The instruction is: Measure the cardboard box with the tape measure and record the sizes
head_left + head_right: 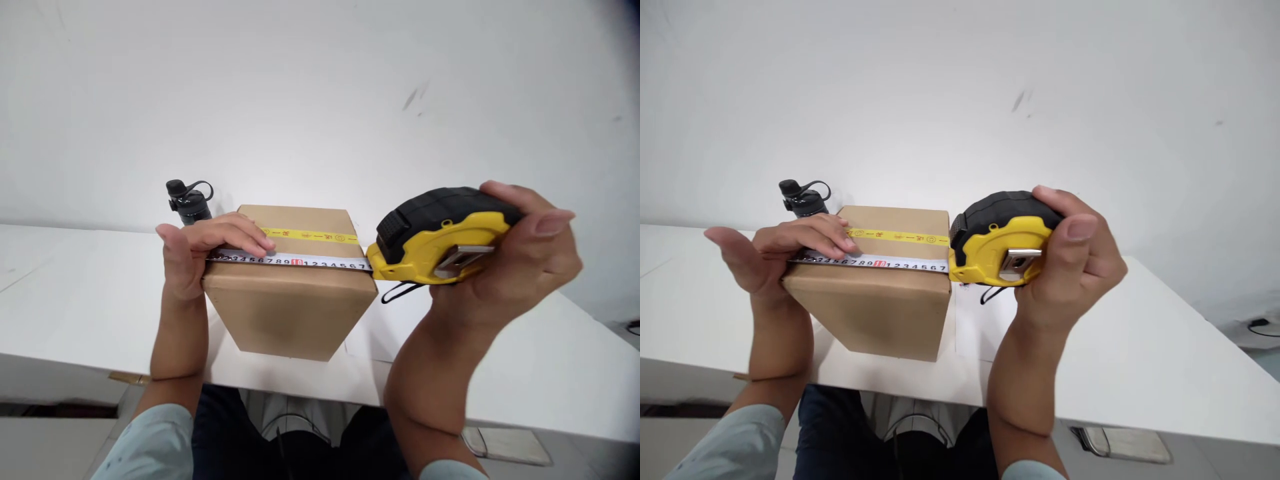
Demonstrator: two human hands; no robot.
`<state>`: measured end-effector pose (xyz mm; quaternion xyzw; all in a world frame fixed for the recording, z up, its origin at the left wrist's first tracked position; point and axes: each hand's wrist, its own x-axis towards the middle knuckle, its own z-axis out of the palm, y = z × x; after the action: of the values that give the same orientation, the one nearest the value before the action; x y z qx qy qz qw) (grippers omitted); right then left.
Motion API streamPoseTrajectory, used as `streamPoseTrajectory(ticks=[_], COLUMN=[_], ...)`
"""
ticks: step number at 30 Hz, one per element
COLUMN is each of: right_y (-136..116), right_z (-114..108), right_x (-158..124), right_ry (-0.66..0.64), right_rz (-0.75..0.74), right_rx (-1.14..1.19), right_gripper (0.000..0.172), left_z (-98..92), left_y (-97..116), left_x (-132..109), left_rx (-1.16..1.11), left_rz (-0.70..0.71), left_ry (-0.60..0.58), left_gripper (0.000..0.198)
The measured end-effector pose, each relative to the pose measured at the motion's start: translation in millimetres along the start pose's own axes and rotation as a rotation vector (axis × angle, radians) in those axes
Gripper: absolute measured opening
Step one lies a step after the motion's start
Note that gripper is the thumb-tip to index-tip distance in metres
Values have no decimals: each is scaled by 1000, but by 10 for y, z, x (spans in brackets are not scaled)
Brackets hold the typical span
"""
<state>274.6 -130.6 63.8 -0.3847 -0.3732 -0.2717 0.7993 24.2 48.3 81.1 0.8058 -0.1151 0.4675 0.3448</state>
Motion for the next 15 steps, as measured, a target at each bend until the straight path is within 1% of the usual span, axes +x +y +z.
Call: streamPoseTrajectory(ticks=[2,4,6,9,13,14,15], right_y=[21,48,81,151,273,302,328], right_z=[17,27,29,25,27,21,8], right_x=[6,24,43,41,-43,-68,-87], right_ry=[22,39,48,76,125,144,174], right_rz=[-29,-71,-115,-168,-285,-318,-316], right_rx=[24,65,88,46,49,63,88], right_gripper=[41,42,43,45,43,44,48], left_z=[-53,-86,-90,-64,-44,-39,-32], left_y=[-47,-93,-124,-132,-98,-86,-73], left_x=[17,31,32,13,-7,-8,-9], left_rx=[18,33,19,-31,-37,-32,-28], left_rz=[54,139,177,139,97,90,85], left_ry=[-41,-88,-87,-22,-52,-51,-37], left_gripper=[116,117,116,109,91,86,81])
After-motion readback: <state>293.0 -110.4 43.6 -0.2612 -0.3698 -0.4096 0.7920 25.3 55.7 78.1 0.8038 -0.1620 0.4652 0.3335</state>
